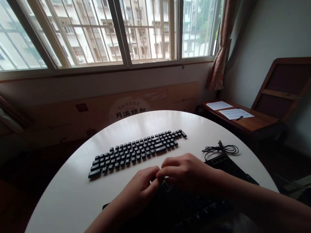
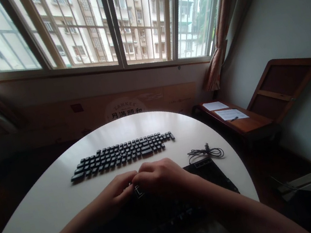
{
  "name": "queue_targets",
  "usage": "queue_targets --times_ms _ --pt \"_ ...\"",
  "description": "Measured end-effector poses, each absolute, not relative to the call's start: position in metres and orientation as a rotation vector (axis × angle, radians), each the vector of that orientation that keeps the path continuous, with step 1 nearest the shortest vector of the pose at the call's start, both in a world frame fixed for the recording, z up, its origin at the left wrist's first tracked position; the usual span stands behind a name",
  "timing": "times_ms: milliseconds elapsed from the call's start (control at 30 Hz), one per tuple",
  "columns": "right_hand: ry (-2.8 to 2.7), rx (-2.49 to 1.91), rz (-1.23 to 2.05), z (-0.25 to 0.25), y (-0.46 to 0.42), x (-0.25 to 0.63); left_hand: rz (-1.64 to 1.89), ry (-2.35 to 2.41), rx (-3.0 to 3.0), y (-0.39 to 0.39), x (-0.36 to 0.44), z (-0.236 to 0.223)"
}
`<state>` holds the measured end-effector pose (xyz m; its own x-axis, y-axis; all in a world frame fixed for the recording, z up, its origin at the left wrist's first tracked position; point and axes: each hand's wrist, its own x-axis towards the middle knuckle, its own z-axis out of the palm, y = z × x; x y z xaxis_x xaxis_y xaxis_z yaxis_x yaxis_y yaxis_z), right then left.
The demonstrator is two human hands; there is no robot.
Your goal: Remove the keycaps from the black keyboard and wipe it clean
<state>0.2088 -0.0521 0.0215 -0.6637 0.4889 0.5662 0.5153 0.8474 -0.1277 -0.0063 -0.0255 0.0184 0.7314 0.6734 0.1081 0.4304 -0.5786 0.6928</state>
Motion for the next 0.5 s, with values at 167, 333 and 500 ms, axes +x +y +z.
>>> queue_targets --times_ms 167,333,500 --pt "-2.408 -0.758 -0.042 0.019 -0.048 0.207 0.495 0.769 2.249 -0.024 -0.007 0.018" --pt "-2.341 -0.801 0.038 0.025 -0.037 0.22 0.583 0.809 2.247 -0.021 -0.008 0.015" --pt "-2.101 -1.186 0.255 0.038 -0.001 0.265 0.634 1.008 2.319 -0.013 -0.013 0.008"
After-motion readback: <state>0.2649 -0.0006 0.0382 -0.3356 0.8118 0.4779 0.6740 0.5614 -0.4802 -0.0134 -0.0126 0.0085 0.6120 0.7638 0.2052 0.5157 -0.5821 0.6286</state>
